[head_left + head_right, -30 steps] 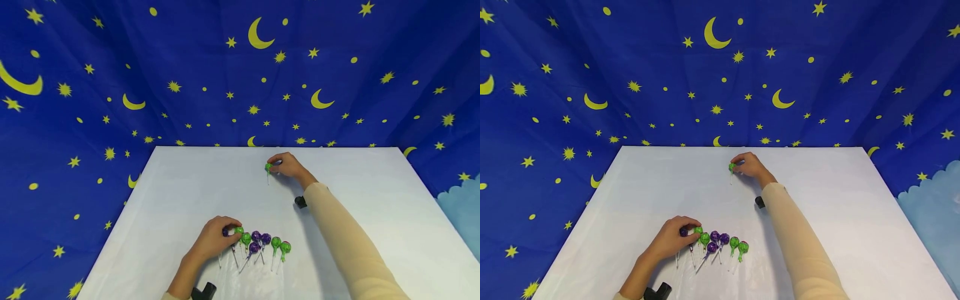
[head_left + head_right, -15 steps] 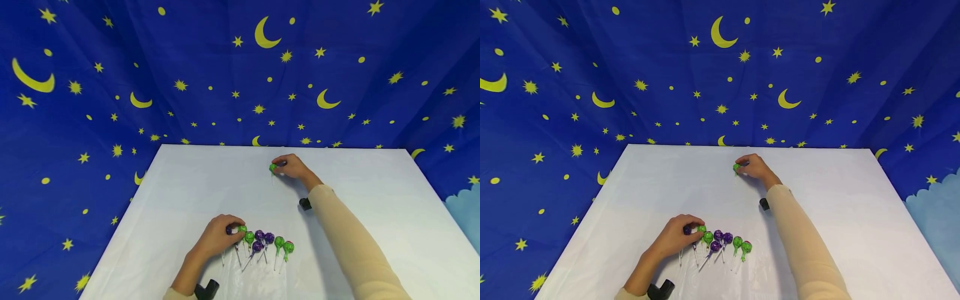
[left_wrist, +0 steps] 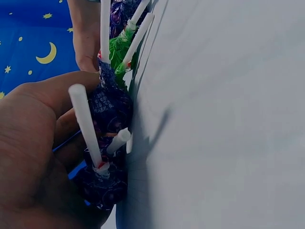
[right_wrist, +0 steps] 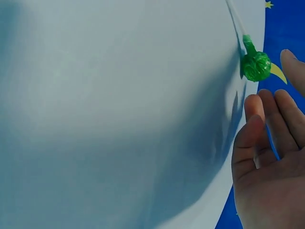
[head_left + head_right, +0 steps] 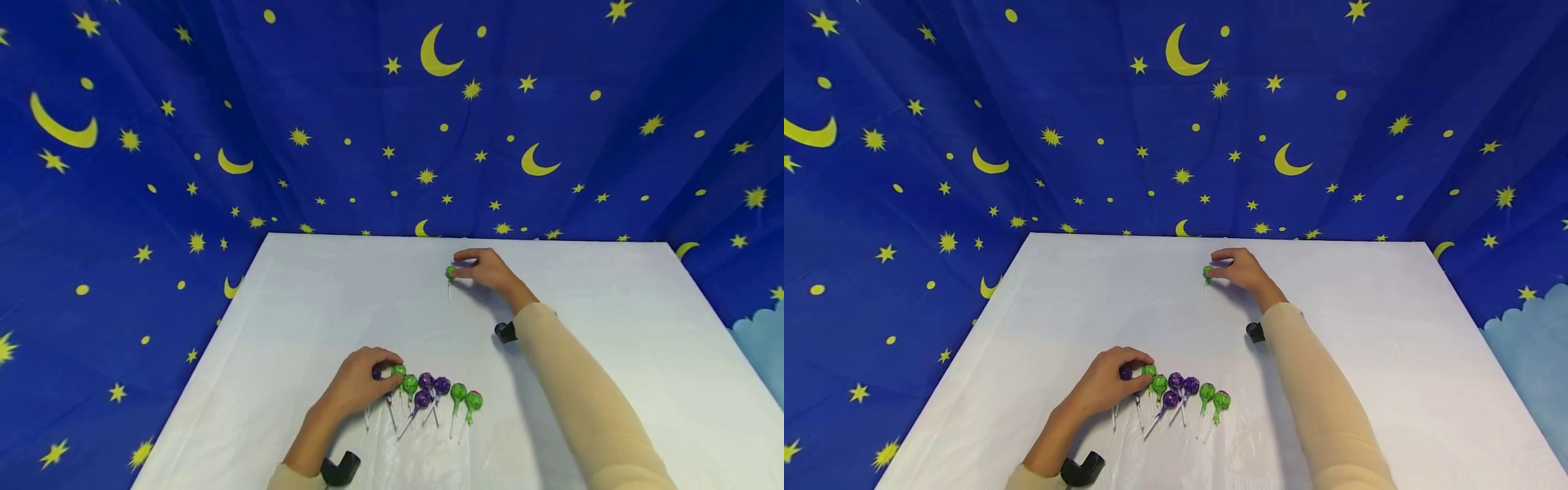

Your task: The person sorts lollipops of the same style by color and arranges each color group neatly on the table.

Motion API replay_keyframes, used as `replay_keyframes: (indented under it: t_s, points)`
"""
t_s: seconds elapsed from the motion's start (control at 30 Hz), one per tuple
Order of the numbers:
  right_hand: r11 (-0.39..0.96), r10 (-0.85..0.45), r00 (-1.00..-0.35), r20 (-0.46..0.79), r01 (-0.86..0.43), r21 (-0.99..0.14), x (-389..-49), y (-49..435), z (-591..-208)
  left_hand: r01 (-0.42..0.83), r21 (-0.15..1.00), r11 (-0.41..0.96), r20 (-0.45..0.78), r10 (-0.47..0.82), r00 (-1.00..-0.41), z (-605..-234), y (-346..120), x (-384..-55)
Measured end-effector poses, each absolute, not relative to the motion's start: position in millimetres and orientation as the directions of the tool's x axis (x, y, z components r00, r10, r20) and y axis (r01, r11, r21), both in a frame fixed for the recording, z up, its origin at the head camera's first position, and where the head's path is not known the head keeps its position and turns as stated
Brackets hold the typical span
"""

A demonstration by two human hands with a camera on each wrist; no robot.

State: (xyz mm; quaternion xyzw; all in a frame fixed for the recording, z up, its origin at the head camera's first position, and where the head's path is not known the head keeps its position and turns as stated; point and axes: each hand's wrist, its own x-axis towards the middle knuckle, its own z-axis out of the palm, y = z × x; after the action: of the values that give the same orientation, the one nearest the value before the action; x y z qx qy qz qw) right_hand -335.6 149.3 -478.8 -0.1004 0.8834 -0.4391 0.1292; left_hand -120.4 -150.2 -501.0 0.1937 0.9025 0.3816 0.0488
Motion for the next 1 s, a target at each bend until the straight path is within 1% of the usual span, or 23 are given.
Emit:
replay_keyframes:
  t_s: [0.2,0.3,0.5,0.7,1.0]
  points:
    - [0.573,-0.285,-0.946,-0.155,-0.039,-0.818,-329,160,-468,0.319,0.704,0.634,0.066,0.389,-0.919,-499,-148,-124]
    - [0.557,-0.277,-0.950,-0.142,-0.039,-0.830,-325,164,-463,0.324,0.699,0.637,0.072,0.389,-0.919,-498,-148,-126]
    - [0.524,-0.302,-0.948,-0.099,-0.078,-0.848,-313,163,-459,0.341,0.679,0.650,0.091,0.387,-0.918,-497,-150,-128]
    - [0.511,-0.347,-0.935,-0.075,-0.121,-0.851,-293,160,-454,0.329,0.689,0.646,0.079,0.384,-0.920,-497,-151,-125]
    - [0.524,-0.383,-0.924,-0.020,-0.200,-0.828,-268,161,-452,0.312,0.701,0.641,0.065,0.379,-0.923,-496,-152,-120]
